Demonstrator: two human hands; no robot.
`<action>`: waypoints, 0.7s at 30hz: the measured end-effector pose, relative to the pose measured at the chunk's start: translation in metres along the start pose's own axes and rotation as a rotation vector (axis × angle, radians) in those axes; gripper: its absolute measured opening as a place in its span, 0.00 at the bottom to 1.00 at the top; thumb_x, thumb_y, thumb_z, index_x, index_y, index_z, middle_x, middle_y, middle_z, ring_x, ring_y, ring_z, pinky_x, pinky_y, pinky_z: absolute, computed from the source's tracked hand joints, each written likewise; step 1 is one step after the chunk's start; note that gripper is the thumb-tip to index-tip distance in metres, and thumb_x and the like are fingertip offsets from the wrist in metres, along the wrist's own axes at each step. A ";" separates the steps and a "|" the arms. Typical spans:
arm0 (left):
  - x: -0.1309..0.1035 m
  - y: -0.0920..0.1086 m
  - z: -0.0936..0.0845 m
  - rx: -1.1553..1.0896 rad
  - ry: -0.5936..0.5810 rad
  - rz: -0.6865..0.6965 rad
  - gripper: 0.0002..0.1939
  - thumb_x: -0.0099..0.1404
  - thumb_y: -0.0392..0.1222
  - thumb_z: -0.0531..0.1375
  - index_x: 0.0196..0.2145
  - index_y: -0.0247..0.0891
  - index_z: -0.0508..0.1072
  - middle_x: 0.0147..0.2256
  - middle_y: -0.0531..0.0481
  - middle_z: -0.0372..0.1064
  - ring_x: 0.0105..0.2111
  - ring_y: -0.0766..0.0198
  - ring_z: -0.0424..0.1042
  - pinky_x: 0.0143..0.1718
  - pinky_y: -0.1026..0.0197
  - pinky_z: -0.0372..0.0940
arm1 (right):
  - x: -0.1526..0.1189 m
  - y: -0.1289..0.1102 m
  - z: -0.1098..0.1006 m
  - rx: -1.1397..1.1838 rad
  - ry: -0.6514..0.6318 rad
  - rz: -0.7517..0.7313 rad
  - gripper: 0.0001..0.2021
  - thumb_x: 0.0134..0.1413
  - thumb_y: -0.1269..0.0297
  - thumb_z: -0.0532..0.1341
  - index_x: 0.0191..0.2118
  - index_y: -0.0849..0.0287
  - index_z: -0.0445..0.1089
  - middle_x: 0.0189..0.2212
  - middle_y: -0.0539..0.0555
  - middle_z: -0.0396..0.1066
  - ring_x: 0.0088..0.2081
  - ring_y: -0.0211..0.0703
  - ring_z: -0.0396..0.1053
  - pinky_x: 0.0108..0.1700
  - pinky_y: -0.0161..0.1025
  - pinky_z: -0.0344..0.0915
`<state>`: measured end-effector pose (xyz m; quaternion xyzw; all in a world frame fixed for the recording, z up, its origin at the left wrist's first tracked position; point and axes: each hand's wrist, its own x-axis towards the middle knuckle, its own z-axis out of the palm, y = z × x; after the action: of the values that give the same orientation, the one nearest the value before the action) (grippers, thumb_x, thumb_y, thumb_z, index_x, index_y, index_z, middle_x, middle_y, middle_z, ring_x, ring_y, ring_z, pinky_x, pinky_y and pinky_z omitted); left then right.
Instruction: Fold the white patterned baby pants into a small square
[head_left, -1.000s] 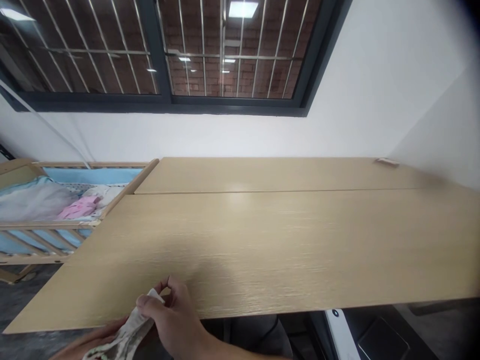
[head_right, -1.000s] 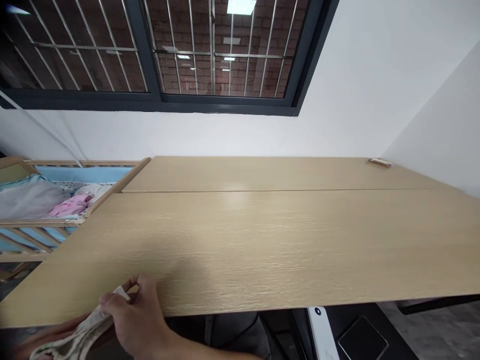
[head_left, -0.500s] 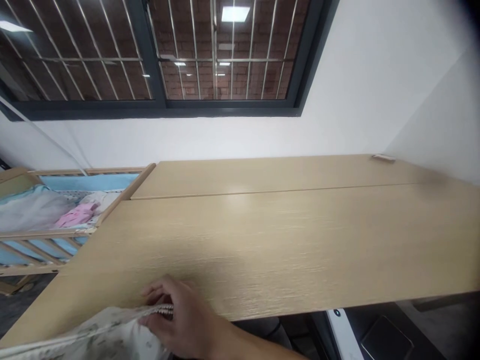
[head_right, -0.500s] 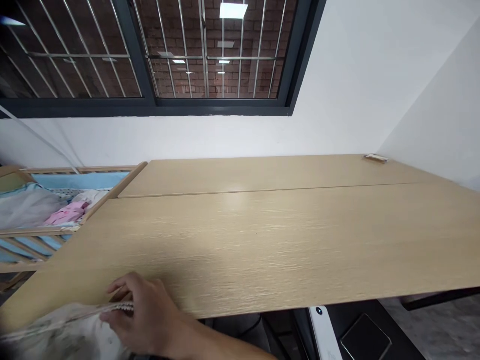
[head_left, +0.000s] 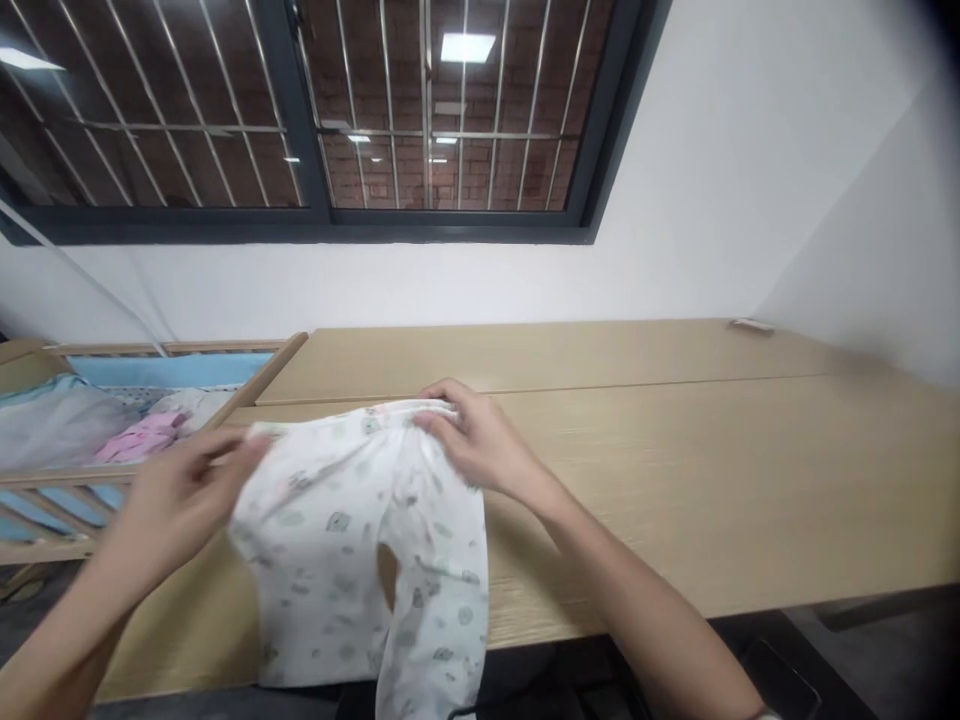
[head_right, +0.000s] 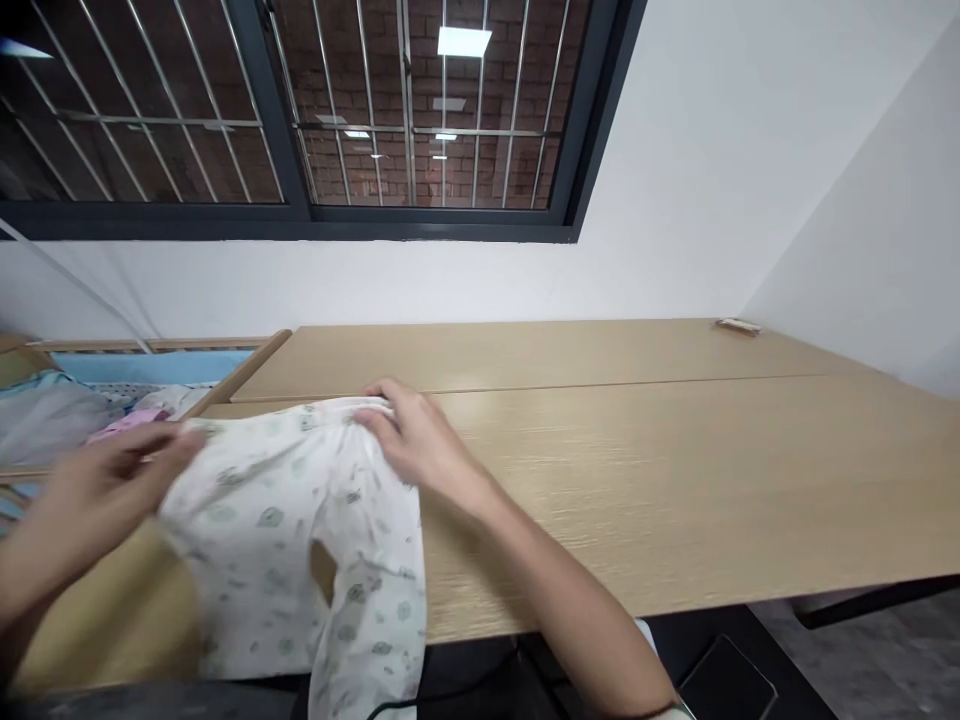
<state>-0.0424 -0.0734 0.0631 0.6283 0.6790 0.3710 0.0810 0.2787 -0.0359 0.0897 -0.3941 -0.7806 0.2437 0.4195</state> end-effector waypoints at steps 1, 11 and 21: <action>0.010 0.001 0.019 -0.073 -0.051 0.020 0.31 0.60 0.71 0.56 0.42 0.41 0.77 0.38 0.54 0.78 0.40 0.53 0.75 0.41 0.57 0.71 | 0.003 0.014 -0.004 -0.051 -0.023 -0.003 0.10 0.69 0.60 0.56 0.50 0.56 0.70 0.43 0.53 0.75 0.45 0.45 0.73 0.48 0.41 0.65; 0.042 -0.023 0.175 0.225 -0.274 0.173 0.16 0.75 0.45 0.43 0.42 0.40 0.69 0.39 0.44 0.74 0.39 0.54 0.74 0.38 0.56 0.64 | -0.005 0.145 0.012 -0.532 -0.266 0.046 0.11 0.67 0.74 0.48 0.49 0.62 0.65 0.49 0.62 0.66 0.48 0.47 0.63 0.51 0.42 0.60; 0.083 -0.020 0.220 0.406 -0.154 0.271 0.16 0.76 0.38 0.43 0.46 0.35 0.70 0.45 0.36 0.70 0.48 0.47 0.69 0.49 0.51 0.62 | 0.028 0.204 0.023 -0.851 -0.267 0.004 0.17 0.61 0.79 0.51 0.54 0.63 0.64 0.51 0.64 0.63 0.49 0.52 0.59 0.51 0.44 0.55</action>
<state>0.0526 0.0924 -0.0758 0.7435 0.6410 0.1853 -0.0459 0.3334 0.1020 -0.0545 -0.4984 -0.8579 -0.0493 0.1151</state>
